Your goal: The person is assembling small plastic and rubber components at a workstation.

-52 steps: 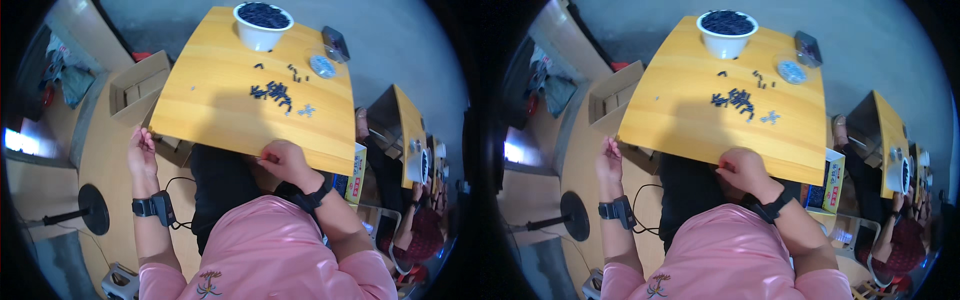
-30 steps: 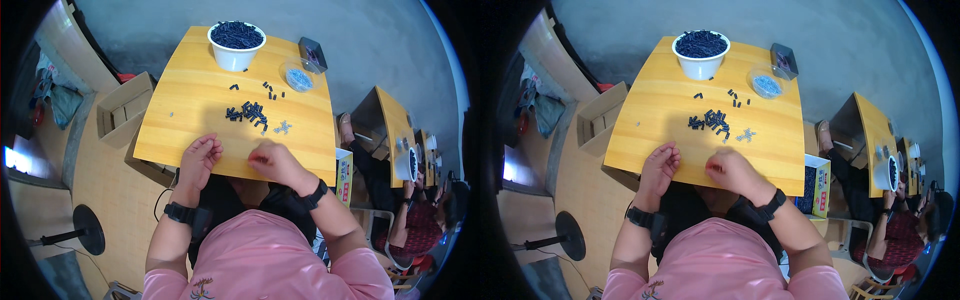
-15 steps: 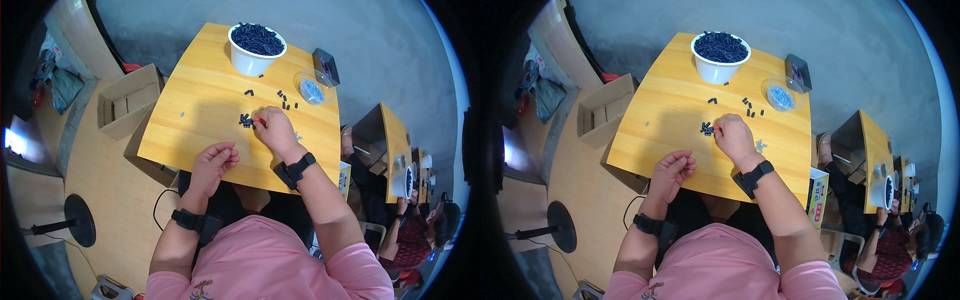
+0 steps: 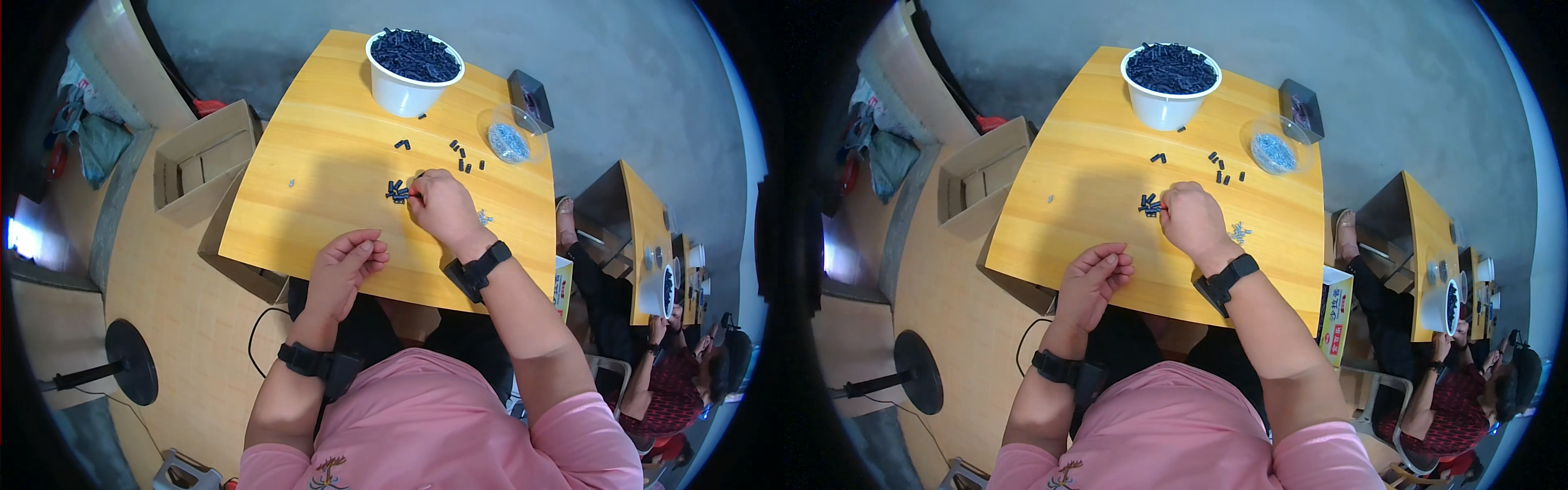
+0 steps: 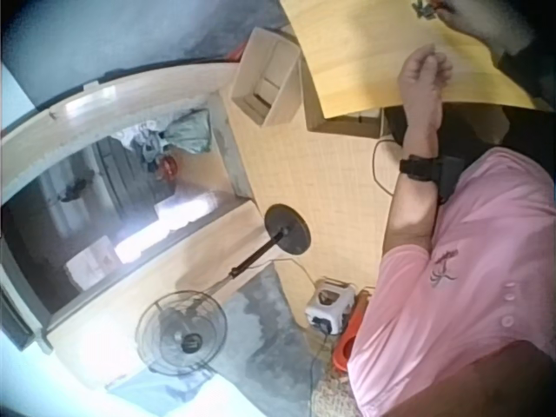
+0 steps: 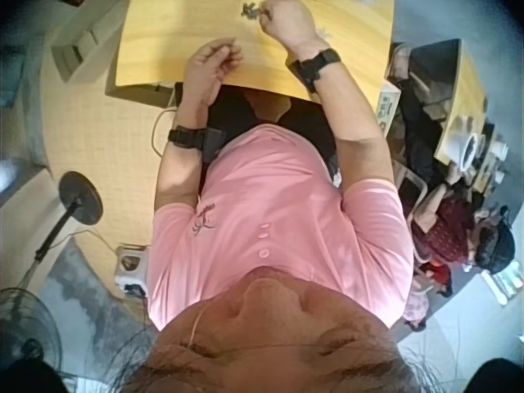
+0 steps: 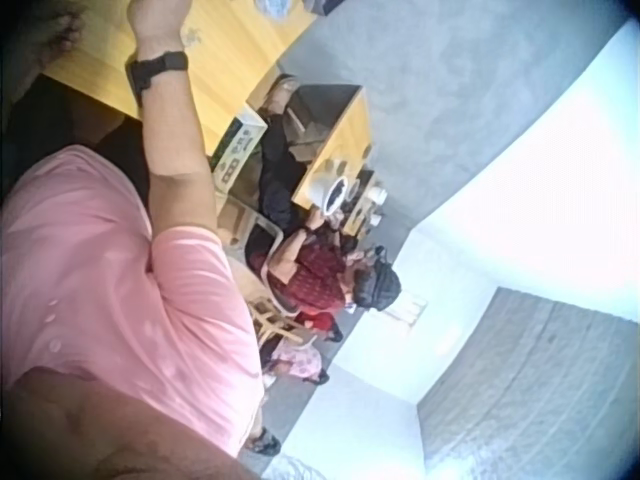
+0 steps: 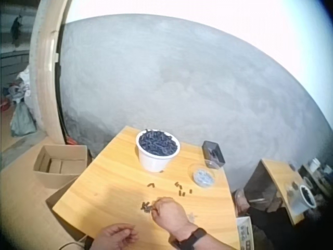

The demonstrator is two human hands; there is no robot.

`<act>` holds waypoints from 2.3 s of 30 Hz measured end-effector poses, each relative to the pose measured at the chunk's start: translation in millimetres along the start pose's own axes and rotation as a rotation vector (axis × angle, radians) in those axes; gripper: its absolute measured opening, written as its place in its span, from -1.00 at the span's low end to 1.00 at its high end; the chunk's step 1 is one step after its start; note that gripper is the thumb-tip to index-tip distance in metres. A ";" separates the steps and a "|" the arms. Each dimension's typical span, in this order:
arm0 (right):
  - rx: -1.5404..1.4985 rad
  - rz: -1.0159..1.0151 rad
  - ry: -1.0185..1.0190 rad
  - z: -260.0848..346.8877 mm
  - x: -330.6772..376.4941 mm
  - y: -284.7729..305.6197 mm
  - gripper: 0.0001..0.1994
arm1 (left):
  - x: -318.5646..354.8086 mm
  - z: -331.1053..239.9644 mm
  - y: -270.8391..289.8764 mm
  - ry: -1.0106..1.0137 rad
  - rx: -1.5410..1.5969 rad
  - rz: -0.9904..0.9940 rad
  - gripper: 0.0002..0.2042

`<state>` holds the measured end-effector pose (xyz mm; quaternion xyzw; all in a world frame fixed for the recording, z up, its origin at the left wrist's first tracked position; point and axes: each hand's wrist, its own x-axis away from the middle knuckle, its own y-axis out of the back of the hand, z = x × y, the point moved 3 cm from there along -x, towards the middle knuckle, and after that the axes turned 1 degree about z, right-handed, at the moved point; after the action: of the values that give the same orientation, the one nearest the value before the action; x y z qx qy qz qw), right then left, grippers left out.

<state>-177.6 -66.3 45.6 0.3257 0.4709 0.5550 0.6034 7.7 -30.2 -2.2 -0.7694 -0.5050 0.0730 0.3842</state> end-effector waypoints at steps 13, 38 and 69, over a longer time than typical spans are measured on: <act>-0.083 -0.058 0.124 35.2 34.3 30.3 -0.93 | 2.3 -2.8 -9.1 0.047 -0.088 -0.062 -0.79; -0.627 -0.141 -0.001 24.4 131.4 27.3 -0.85 | 35.0 29.3 -46.8 0.199 -0.387 0.052 -0.77; -0.129 -0.166 -0.269 -49.5 101.8 32.2 -0.96 | 29.0 24.6 -30.1 0.178 -0.132 -0.055 -0.80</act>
<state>-241.4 32.2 37.0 0.3174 0.3746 0.4837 0.7245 -12.4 12.6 8.8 -0.7824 -0.4936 -0.0393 0.3778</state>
